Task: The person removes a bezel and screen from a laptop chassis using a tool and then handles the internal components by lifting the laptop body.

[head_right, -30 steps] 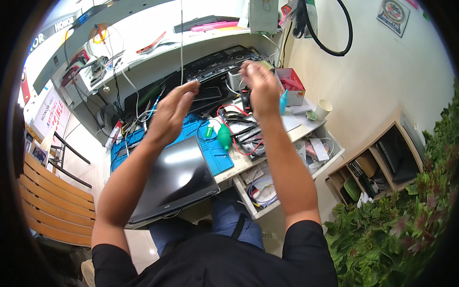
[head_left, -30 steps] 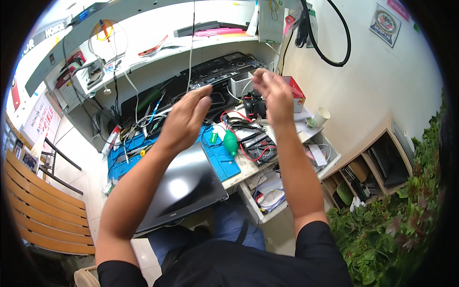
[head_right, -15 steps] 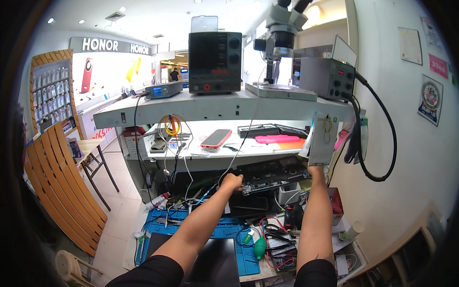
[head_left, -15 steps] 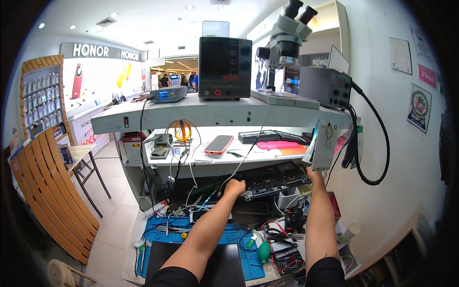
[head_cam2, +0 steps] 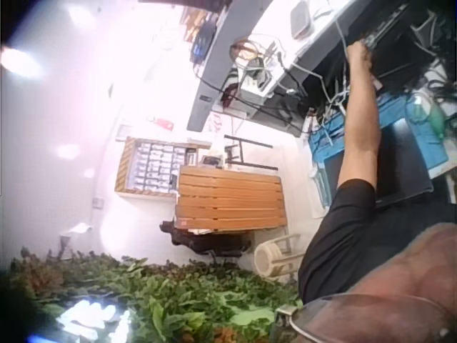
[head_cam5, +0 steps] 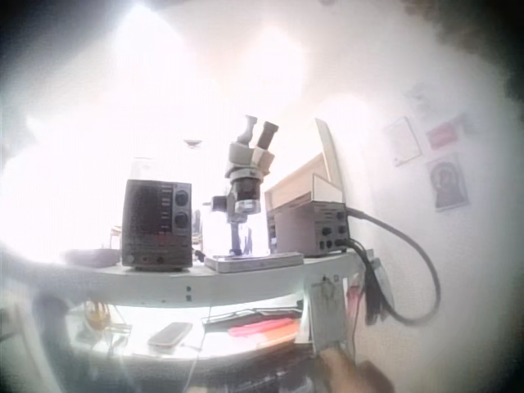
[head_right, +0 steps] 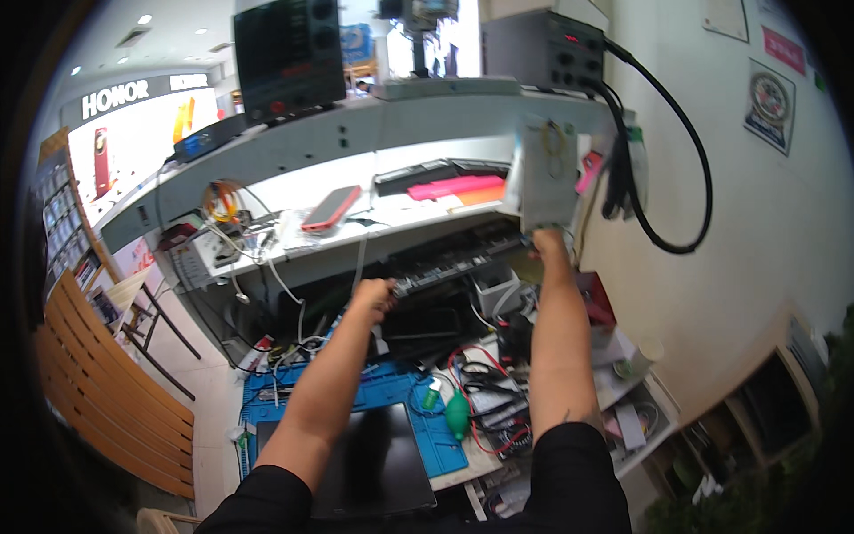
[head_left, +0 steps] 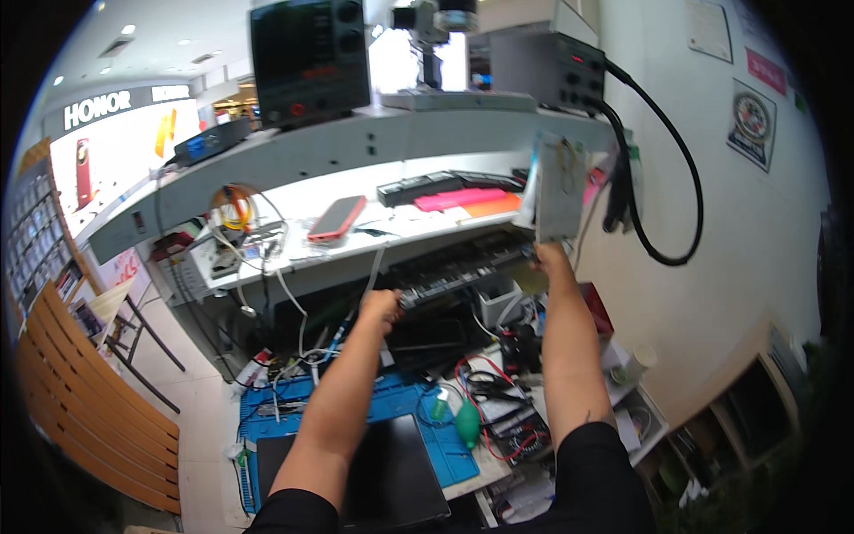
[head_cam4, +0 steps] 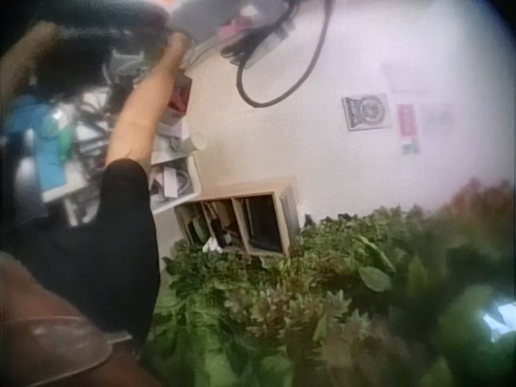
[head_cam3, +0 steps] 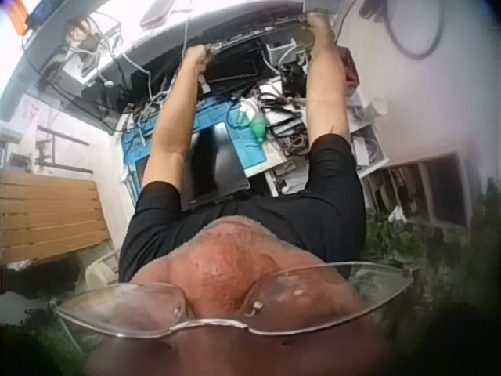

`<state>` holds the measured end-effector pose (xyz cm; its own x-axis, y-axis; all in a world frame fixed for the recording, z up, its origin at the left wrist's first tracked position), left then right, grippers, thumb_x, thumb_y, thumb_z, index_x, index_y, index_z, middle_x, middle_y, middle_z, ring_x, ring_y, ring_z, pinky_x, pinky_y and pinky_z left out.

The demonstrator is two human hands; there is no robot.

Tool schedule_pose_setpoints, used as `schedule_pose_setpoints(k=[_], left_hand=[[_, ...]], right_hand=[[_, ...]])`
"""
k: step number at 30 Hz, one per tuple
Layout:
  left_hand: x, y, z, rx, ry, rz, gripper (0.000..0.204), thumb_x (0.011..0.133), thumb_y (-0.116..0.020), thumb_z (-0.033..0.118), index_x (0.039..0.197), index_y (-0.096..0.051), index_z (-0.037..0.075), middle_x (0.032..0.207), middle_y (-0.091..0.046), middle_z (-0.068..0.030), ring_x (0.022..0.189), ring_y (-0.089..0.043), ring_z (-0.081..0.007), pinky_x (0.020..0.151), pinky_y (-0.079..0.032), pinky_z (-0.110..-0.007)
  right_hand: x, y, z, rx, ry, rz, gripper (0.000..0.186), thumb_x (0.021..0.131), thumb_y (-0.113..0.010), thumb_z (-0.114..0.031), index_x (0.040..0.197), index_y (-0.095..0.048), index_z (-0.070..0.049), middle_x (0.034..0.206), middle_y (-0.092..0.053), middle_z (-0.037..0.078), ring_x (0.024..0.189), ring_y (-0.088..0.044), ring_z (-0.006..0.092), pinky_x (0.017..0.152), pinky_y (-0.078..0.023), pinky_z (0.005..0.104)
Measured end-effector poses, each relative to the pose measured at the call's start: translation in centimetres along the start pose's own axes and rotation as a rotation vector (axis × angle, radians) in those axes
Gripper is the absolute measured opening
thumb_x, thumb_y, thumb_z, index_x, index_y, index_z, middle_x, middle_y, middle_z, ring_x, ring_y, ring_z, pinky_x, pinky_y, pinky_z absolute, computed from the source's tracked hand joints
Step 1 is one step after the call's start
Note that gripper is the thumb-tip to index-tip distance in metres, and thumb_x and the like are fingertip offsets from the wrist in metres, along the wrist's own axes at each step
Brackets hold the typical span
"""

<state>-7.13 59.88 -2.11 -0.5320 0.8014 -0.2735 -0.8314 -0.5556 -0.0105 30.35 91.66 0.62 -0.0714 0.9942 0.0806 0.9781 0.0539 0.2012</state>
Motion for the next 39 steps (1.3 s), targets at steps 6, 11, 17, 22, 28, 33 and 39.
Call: schedule_pose_setpoints(k=[6, 11, 17, 22, 28, 33, 39], left_hand=[[-4.2, 0.8, 2.1, -0.325, -0.09, -0.127, 0.02, 0.106, -0.06, 0.005, 0.121, -0.062, -0.009, 0.111, -0.072, -0.019, 0.094, -0.076, -0.0309, 0.076, -0.07, -0.042], [-8.3, 2.6, 2.1, -0.367, -0.105, -0.18, 0.02, 0.11, -0.056, 0.013, 0.115, -0.064, -0.005, 0.102, -0.073, -0.0146, 0.085, -0.075, -0.0255, 0.071, -0.069, -0.036], [-14.2, 4.2, 2.6, -0.333, -0.117, -0.256, 0.021, 0.11, -0.061, 0.016, 0.108, -0.067, -0.003, 0.095, -0.074, -0.0139, 0.076, -0.075, -0.0229, 0.069, -0.068, -0.034], [-17.7, 6.7, 0.8, -0.332, -0.062, -0.336, 0.021, 0.111, -0.06, 0.017, 0.111, -0.067, -0.003, 0.096, -0.076, -0.0119, 0.079, -0.075, -0.0202, 0.071, -0.068, -0.032], [-23.5, 7.9, 1.2, -0.226, -0.056, -0.498, 0.016, 0.107, -0.062, 0.012, 0.113, -0.067, -0.002, 0.098, -0.076, -0.0098, 0.081, -0.075, -0.0175, 0.074, -0.067, -0.031], [-28.7, 9.5, 1.2, -0.121, -0.058, -0.6, 0.028, 0.101, -0.068, 0.012, 0.125, -0.07, -0.002, 0.105, -0.078, -0.0102, 0.087, -0.076, -0.0149, 0.071, -0.063, -0.028], [-36.3, 13.3, 0.2, -0.147, -0.063, -0.683, 0.047, 0.093, -0.071, 0.003, 0.136, -0.061, -0.011, 0.105, -0.077, -0.0106, 0.077, -0.07, -0.0085, 0.063, -0.056, -0.022]], right_hand=[[-9.8, 1.4, -8.2, 0.405, -0.074, -0.176, 0.033, 0.11, -0.057, -0.03, 0.133, -0.058, -0.006, 0.12, -0.07, 0.015, 0.085, -0.072, 0.032, 0.061, -0.065, 0.0486], [-18.3, 5.1, -10.0, 0.459, -0.12, -0.253, 0.034, 0.11, -0.046, -0.011, 0.131, -0.05, 0.016, 0.106, -0.07, 0.025, 0.078, -0.075, 0.0386, 0.062, -0.069, 0.0501], [-28.5, 8.9, -9.6, 0.607, -0.112, -0.265, 0.033, 0.11, -0.046, -0.012, 0.121, -0.056, 0.018, 0.102, -0.073, 0.027, 0.079, -0.078, 0.0375, 0.065, -0.07, 0.0463], [-37.5, 11.1, -10.8, 0.608, -0.017, -0.256, 0.034, 0.106, -0.052, -0.016, 0.121, -0.059, 0.014, 0.105, -0.075, 0.029, 0.088, -0.08, 0.039, 0.069, -0.071, 0.0459], [-48.1, 14.5, -11.9, 0.602, 0.051, -0.209, 0.037, 0.104, -0.059, -0.022, 0.122, -0.064, 0.01, 0.109, -0.078, 0.025, 0.09, -0.081, 0.0351, 0.069, -0.07, 0.0402], [-56.8, 17.2, -10.7, 0.613, 0.104, -0.176, 0.041, 0.104, -0.06, -0.022, 0.128, -0.062, 0.011, 0.11, -0.077, 0.026, 0.089, -0.081, 0.0366, 0.069, -0.071, 0.0426], [-66.0, 19.4, -9.4, 0.591, 0.156, -0.141, 0.052, 0.103, -0.06, -0.018, 0.141, -0.049, 0.016, 0.122, -0.073, 0.027, 0.094, -0.08, 0.0316, 0.066, -0.07, 0.0386]])
Point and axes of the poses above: each hand's wrist, its own x-axis towards the middle knuckle, its own y-axis out of the back of the hand, z = x × y, the point moved 2 cm from there along x, towards the middle knuckle
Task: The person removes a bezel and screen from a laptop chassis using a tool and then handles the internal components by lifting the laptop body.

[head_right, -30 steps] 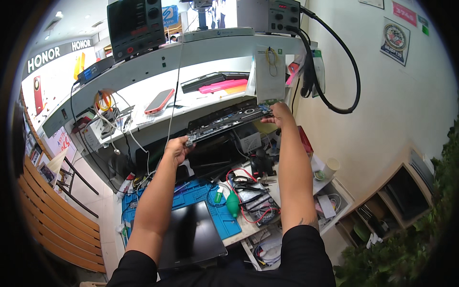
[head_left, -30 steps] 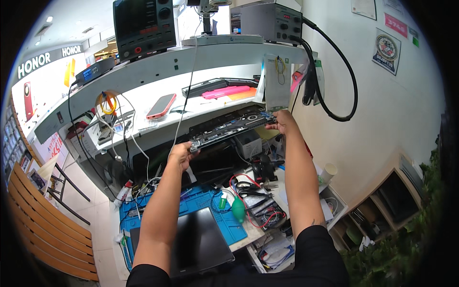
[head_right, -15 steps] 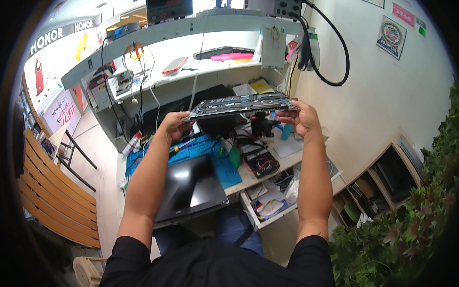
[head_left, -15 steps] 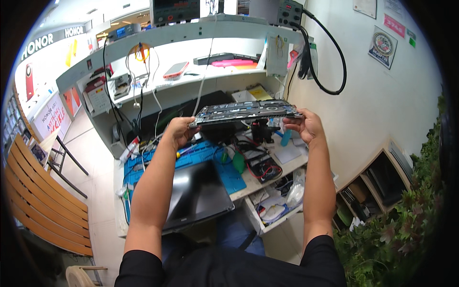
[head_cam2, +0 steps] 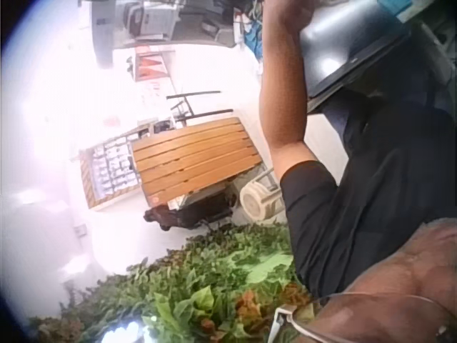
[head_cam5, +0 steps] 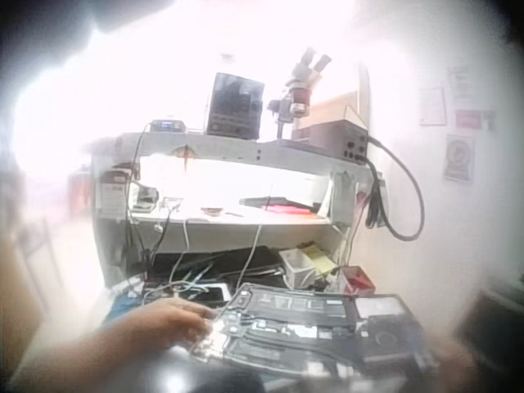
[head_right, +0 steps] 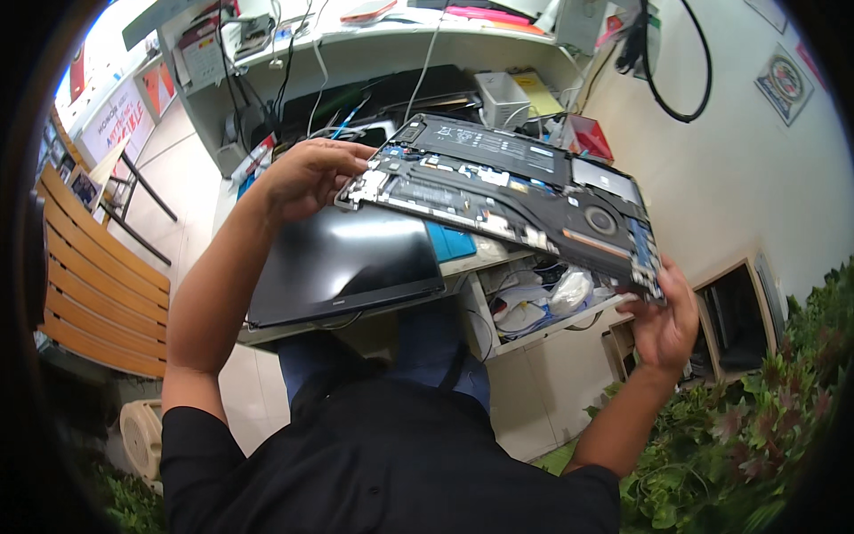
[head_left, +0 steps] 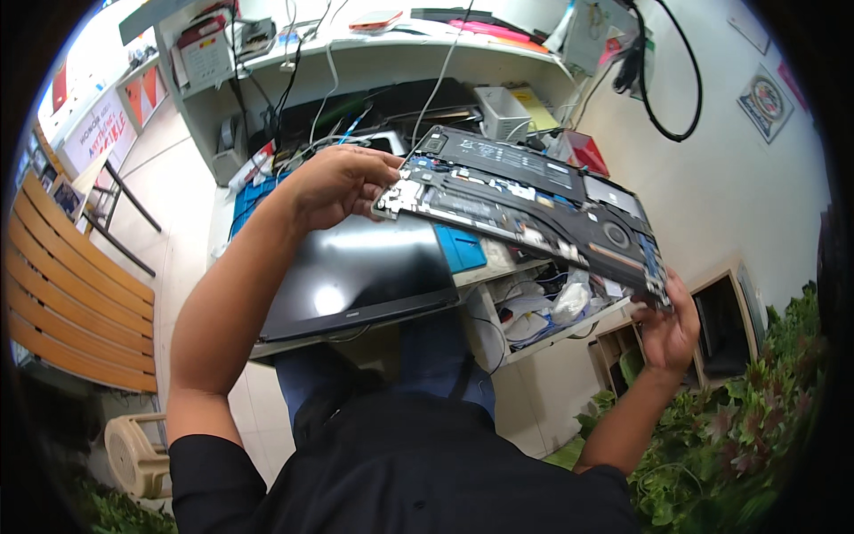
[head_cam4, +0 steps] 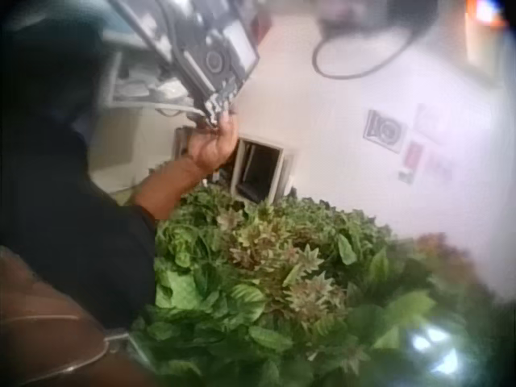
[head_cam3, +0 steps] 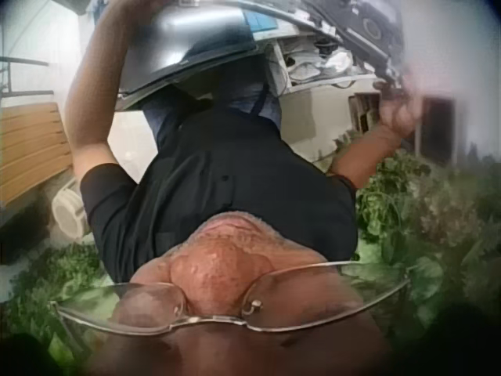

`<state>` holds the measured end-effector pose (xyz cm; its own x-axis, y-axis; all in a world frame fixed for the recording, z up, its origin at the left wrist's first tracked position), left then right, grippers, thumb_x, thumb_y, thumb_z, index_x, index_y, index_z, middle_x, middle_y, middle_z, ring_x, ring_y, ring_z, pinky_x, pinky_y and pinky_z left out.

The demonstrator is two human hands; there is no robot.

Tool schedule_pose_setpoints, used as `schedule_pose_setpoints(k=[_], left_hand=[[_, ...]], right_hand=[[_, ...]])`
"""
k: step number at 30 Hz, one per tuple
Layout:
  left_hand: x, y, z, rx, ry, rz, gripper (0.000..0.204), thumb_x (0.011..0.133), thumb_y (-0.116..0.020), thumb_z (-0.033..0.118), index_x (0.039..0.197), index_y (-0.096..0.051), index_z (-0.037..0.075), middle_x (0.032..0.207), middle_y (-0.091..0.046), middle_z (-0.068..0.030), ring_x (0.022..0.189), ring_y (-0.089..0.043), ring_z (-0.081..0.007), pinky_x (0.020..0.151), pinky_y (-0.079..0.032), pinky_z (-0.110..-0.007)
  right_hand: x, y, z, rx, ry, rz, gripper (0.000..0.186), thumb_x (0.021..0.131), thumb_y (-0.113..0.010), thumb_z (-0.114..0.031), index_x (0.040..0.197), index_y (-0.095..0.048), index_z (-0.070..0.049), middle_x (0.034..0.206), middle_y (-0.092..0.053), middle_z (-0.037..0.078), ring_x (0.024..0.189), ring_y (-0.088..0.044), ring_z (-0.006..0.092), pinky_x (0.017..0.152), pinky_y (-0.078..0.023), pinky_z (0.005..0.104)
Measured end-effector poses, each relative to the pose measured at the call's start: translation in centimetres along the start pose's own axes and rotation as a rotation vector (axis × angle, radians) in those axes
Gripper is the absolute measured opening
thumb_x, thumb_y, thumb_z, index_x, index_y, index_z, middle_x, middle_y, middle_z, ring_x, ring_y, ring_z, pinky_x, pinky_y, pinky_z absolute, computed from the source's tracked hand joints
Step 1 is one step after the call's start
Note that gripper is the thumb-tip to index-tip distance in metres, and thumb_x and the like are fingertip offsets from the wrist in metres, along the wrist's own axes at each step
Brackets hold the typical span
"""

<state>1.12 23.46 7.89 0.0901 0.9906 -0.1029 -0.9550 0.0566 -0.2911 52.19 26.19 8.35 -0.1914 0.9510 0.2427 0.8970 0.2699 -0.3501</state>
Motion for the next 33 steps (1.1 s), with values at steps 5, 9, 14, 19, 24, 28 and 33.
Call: schedule_pose_setpoints(k=[5, 9, 14, 19, 24, 28, 33], left_hand=[[-7.1, 0.9, 0.1, 0.137, -0.003, 0.034, 0.061, 0.094, -0.077, 0.007, 0.146, -0.05, -0.009, 0.098, -0.075, -0.0093, 0.078, -0.074, -0.0129, 0.066, -0.064, -0.027], [-14.9, 8.9, -0.9, 0.308, -0.164, 0.163, 0.068, 0.095, -0.079, 0.011, 0.151, -0.045, -0.008, 0.109, -0.078, -0.0144, 0.085, -0.079, -0.0163, 0.066, -0.068, -0.025], [-20.8, 11.6, -4.1, 0.353, -0.199, 0.404, 0.06, 0.099, -0.077, 0.01, 0.15, -0.049, -0.006, 0.108, -0.078, -0.0122, 0.093, -0.077, -0.0165, 0.079, -0.069, -0.034], [-22.7, 8.0, -5.2, 0.469, -0.235, 0.555, 0.054, 0.101, -0.071, 0.002, 0.149, -0.048, -0.007, 0.106, -0.075, -0.0121, 0.097, -0.074, -0.0167, 0.083, -0.065, -0.034], [-22.4, 7.1, -8.1, 0.492, -0.233, 0.615, 0.051, 0.103, -0.069, -0.001, 0.148, -0.048, -0.008, 0.105, -0.074, -0.0116, 0.099, -0.072, -0.0154, 0.086, -0.062, -0.033], [-22.8, 7.0, -10.0, 0.534, -0.228, 0.621, 0.049, 0.102, -0.07, -0.001, 0.147, -0.051, -0.006, 0.107, -0.076, -0.0128, 0.099, -0.073, -0.0155, 0.086, -0.061, -0.032], [-23.2, 6.9, -10.6, 0.541, -0.295, 0.635, 0.048, 0.102, -0.07, -0.004, 0.147, -0.053, -0.005, 0.108, -0.076, -0.0123, 0.097, -0.073, -0.0148, 0.086, -0.06, -0.031]], right_hand=[[-1.4, -3.4, -0.1, -0.073, -0.061, -0.148, 0.058, 0.101, -0.059, -0.008, 0.148, -0.038, 0.017, 0.126, -0.07, 0.026, 0.097, -0.079, 0.0277, 0.068, -0.071, 0.0376], [2.3, -11.0, 5.8, -0.225, -0.164, -0.309, 0.058, 0.1, -0.065, -0.007, 0.149, -0.042, 0.013, 0.124, -0.072, 0.019, 0.102, -0.074, 0.0181, 0.077, -0.062, 0.0274], [8.1, -14.1, 13.5, -0.325, -0.275, -0.593, 0.047, 0.098, -0.075, -0.005, 0.14, -0.055, 0.003, 0.12, -0.075, 0.009, 0.105, -0.07, 0.0124, 0.085, -0.055, 0.0228], [11.3, -13.6, 15.7, -0.341, -0.291, -0.695, 0.044, 0.096, -0.079, -0.005, 0.134, -0.057, 0.0, 0.116, -0.075, 0.008, 0.105, -0.069, 0.0127, 0.089, -0.055, 0.0264], [11.3, -11.4, 18.5, -0.386, -0.28, -0.713, 0.042, 0.095, -0.081, -0.003, 0.13, -0.058, 0.0, 0.112, -0.073, 0.006, 0.098, -0.066, 0.0111, 0.088, -0.051, 0.0255], [10.0, -10.3, 19.7, -0.384, -0.312, -0.694, 0.039, 0.094, -0.081, 0.001, 0.127, -0.06, 0.0, 0.114, -0.074, 0.006, 0.105, -0.068, 0.0128, 0.094, -0.054, 0.0277], [10.0, -10.0, 19.8, -0.388, -0.306, -0.714, 0.039, 0.093, -0.081, 0.003, 0.126, -0.06, 0.001, 0.116, -0.074, 0.007, 0.107, -0.071, 0.0147, 0.099, -0.055, 0.0298]])
Point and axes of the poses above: each hand's wrist, its own x-axis towards the middle knuckle, its own y-axis out of the back of the hand, z = x × y, the point moved 2 cm from there along x, towards the middle knuckle
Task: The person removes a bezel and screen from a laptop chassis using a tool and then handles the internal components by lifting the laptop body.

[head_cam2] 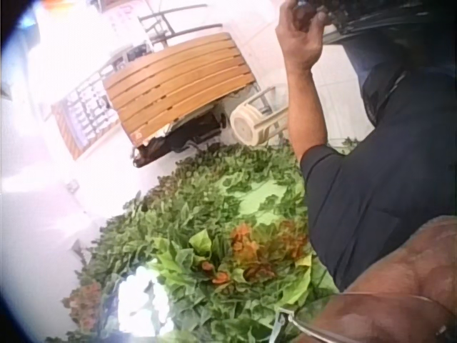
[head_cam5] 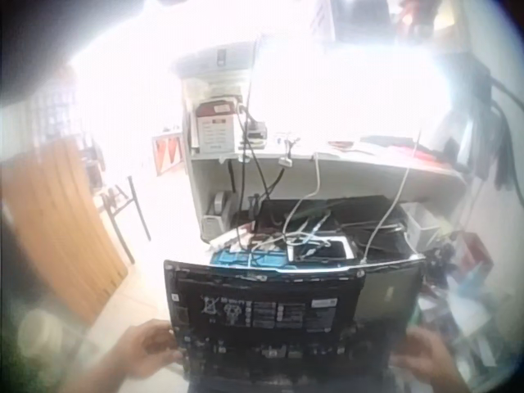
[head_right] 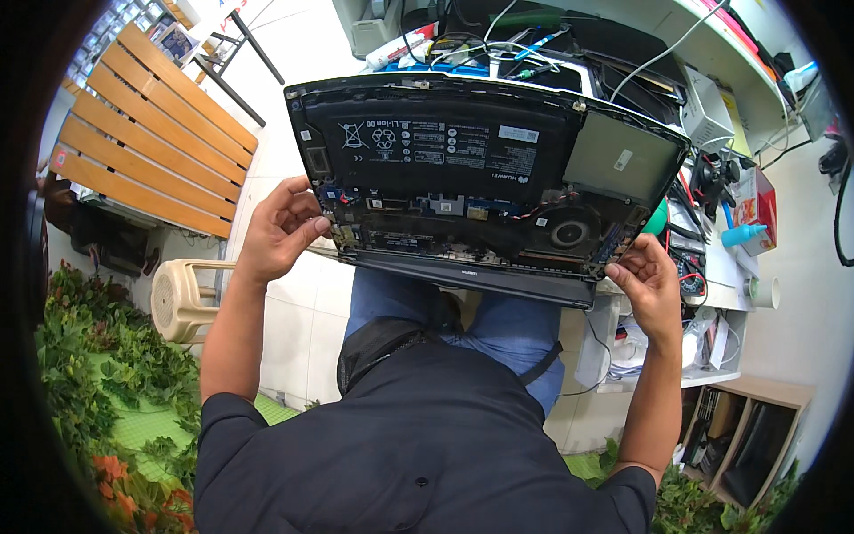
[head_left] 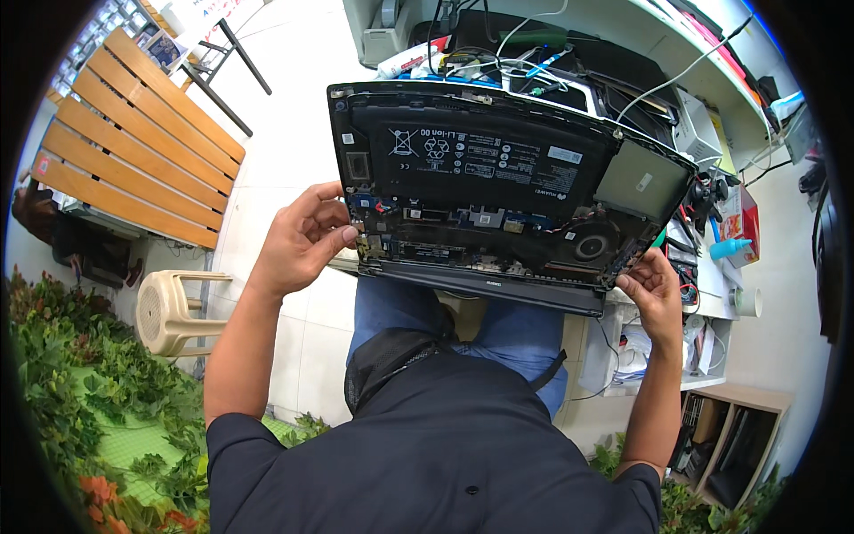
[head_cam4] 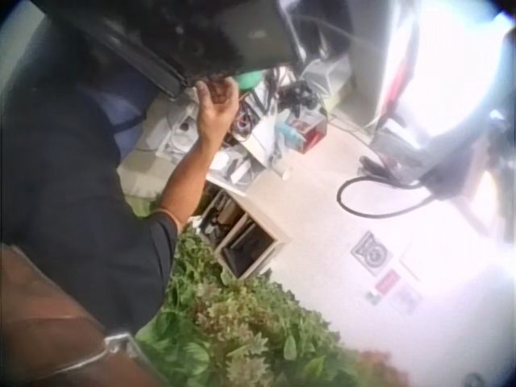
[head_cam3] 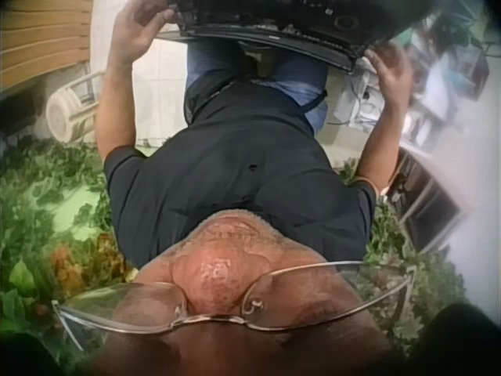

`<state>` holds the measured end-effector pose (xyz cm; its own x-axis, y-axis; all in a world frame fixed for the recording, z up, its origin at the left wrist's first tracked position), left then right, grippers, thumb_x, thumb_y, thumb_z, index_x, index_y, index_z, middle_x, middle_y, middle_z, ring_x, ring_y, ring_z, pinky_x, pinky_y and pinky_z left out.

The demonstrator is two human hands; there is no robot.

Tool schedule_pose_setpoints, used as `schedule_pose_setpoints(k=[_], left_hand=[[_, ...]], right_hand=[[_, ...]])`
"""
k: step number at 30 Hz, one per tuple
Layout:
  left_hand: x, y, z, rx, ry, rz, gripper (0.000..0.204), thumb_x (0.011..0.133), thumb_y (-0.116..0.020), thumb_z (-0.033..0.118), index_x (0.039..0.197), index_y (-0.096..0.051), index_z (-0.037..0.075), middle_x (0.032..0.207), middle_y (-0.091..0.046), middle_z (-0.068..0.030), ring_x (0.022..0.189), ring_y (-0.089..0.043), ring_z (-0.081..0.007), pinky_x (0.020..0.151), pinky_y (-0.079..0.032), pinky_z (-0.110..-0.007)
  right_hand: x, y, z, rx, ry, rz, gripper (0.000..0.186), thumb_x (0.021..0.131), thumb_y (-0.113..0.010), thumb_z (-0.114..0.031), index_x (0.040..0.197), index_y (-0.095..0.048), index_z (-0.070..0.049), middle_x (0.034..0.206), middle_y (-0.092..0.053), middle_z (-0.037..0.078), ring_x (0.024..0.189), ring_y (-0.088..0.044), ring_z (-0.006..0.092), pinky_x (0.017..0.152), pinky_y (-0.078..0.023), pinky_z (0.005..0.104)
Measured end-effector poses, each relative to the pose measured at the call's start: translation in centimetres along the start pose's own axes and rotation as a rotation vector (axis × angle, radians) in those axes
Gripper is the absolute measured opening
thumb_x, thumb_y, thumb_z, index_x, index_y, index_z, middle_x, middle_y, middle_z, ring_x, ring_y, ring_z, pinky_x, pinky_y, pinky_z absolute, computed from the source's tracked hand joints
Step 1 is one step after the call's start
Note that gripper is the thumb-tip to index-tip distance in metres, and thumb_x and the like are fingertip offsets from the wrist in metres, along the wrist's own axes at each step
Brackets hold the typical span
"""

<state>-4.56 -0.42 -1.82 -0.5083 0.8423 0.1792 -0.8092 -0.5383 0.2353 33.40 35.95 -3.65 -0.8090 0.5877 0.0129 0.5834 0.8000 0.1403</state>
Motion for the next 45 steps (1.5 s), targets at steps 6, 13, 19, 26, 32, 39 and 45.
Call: schedule_pose_setpoints(k=[6, 13, 19, 26, 32, 39, 45], left_hand=[[-0.2, 0.0, 0.0, 0.042, -0.035, -0.016, 0.047, 0.102, -0.069, -0.004, 0.146, -0.054, -0.005, 0.107, -0.076, -0.0112, 0.097, -0.073, -0.0143, 0.087, -0.061, -0.031], [-0.3, 0.1, 0.1, 0.069, -0.038, -0.011, 0.048, 0.102, -0.069, -0.005, 0.147, -0.053, -0.004, 0.107, -0.076, -0.0116, 0.098, -0.073, -0.0151, 0.087, -0.06, -0.031], [0.4, 0.2, 0.7, 0.068, 0.046, -0.019, 0.05, 0.102, -0.069, -0.003, 0.149, -0.05, -0.005, 0.109, -0.074, -0.0112, 0.1, -0.071, -0.0152, 0.086, -0.059, -0.031], [2.0, 0.3, 0.5, -0.048, 0.067, -0.031, 0.048, 0.103, -0.064, -0.004, 0.149, -0.049, -0.007, 0.109, -0.074, -0.0136, 0.102, -0.072, -0.0168, 0.086, -0.061, -0.033], [3.5, 1.4, 0.3, -0.01, 0.031, -0.023, 0.048, 0.103, -0.064, -0.003, 0.149, -0.05, -0.008, 0.11, -0.074, -0.0143, 0.103, -0.072, -0.0174, 0.087, -0.061, -0.033], [5.3, 2.5, 0.6, -0.073, -0.003, -0.018, 0.053, 0.103, -0.067, 0.0, 0.151, -0.047, -0.01, 0.109, -0.072, -0.0133, 0.099, -0.072, -0.0171, 0.085, -0.062, -0.034], [7.7, 3.3, 3.5, -0.036, -0.109, -0.073, 0.052, 0.104, -0.064, -0.002, 0.151, -0.046, -0.014, 0.107, -0.071, -0.012, 0.095, -0.07, -0.0137, 0.078, -0.062, -0.029]], right_hand=[[-0.8, -0.3, -0.6, -0.04, -0.024, 0.013, 0.038, 0.092, -0.081, 0.004, 0.125, -0.062, 0.002, 0.115, -0.074, 0.007, 0.106, -0.071, 0.0146, 0.097, -0.055, 0.0295], [-1.2, -0.5, -0.8, -0.028, -0.041, -0.011, 0.038, 0.092, -0.081, 0.004, 0.125, -0.062, 0.002, 0.114, -0.074, 0.006, 0.106, -0.071, 0.0145, 0.097, -0.056, 0.0289], [-0.4, -1.1, -1.3, 0.004, -0.046, 0.004, 0.036, 0.091, -0.081, 0.005, 0.122, -0.061, 0.0, 0.109, -0.072, 0.004, 0.102, -0.069, 0.0126, 0.093, -0.055, 0.0276], [0.8, -0.6, -1.6, -0.006, -0.062, 0.033, 0.04, 0.091, -0.084, 0.0, 0.121, -0.058, -0.001, 0.101, -0.067, 0.001, 0.094, -0.066, 0.0115, 0.088, -0.054, 0.0273], [2.3, -0.7, -3.0, -0.022, -0.008, 0.058, 0.045, 0.092, -0.083, -0.002, 0.13, -0.059, 0.0, 0.111, -0.072, 0.006, 0.102, -0.07, 0.0143, 0.095, -0.055, 0.0283], [3.7, -0.5, -4.7, -0.002, -0.047, 0.038, 0.049, 0.091, -0.082, -0.002, 0.133, -0.058, 0.001, 0.119, -0.072, 0.009, 0.109, -0.069, 0.0155, 0.094, -0.056, 0.0283], [3.5, 2.5, -6.7, -0.052, -0.048, 0.109, 0.066, 0.088, -0.083, -0.005, 0.146, -0.051, 0.003, 0.127, -0.068, 0.01, 0.11, -0.066, 0.0132, 0.096, -0.053, 0.0255]])
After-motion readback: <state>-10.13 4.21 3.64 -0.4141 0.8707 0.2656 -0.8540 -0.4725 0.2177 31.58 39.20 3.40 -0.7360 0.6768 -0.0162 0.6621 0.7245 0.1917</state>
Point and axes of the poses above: each hand's wrist, its own x-axis towards the middle knuckle, its own y-axis out of the back of the hand, z = x × y, the point moved 2 cm from there along x, towards the middle knuckle
